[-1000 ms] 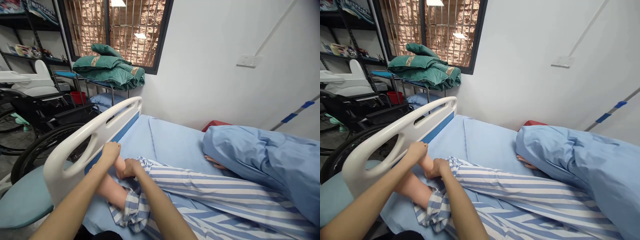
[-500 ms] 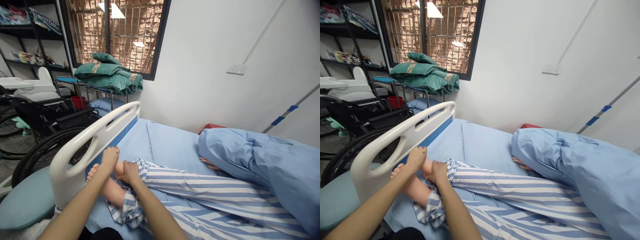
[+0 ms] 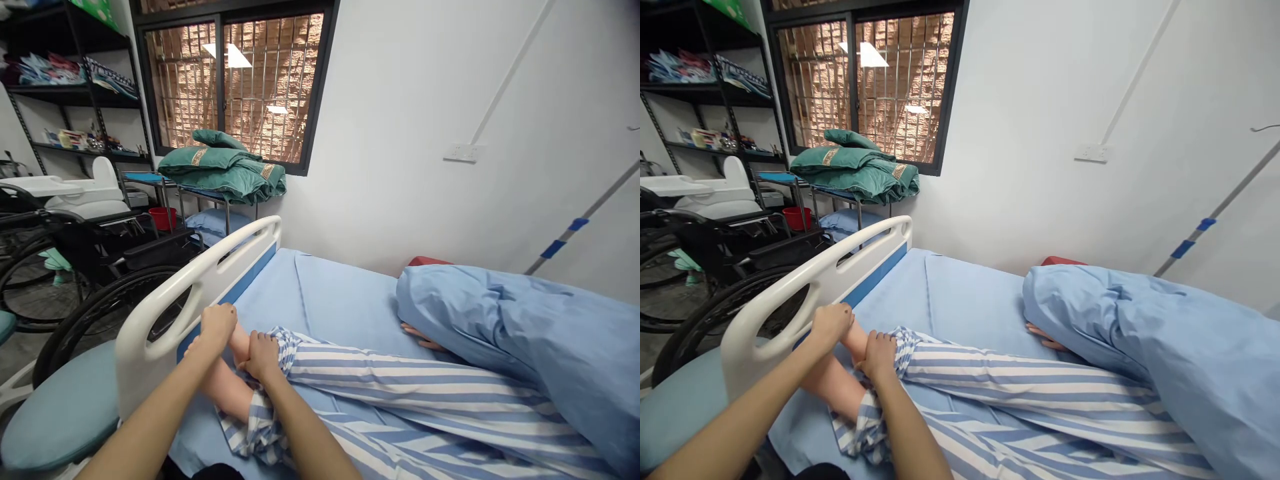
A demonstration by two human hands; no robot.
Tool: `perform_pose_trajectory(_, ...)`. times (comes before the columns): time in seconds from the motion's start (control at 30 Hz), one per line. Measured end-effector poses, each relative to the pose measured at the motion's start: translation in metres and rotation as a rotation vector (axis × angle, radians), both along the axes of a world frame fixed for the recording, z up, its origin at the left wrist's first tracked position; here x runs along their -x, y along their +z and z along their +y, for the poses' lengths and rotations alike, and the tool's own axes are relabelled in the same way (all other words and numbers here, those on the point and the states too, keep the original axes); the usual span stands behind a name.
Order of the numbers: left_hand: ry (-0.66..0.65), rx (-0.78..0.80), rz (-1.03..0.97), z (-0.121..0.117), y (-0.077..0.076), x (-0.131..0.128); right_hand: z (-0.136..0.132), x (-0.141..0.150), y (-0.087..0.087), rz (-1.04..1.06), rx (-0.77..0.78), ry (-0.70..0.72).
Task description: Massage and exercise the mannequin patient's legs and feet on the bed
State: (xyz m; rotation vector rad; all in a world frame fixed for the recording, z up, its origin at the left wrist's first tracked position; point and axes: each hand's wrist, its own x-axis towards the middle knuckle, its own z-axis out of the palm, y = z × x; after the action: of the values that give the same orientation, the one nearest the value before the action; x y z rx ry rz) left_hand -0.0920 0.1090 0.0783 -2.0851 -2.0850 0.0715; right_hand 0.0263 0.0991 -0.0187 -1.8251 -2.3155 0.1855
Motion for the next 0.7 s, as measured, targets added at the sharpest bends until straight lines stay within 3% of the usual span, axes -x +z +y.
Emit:
perform_pose_trajectory(0.4,-0.059,0.152,0.065,0.042,-0.011,-0.014,0.008,0.0,-0.007,-0.002,-0.008,0.011)
perform_pose_trajectory(0.6,-0.097,0.06,0.011,0.037,-0.018,-0.013,0.009,-0.001,-0.006,-0.008,-0.006,0.016)
perform_pose_trajectory(0.7,-0.068,-0.063,-0.028,0.028,-0.024,-0.013,0.008,0.0,-0.006,-0.012,-0.011,0.011)
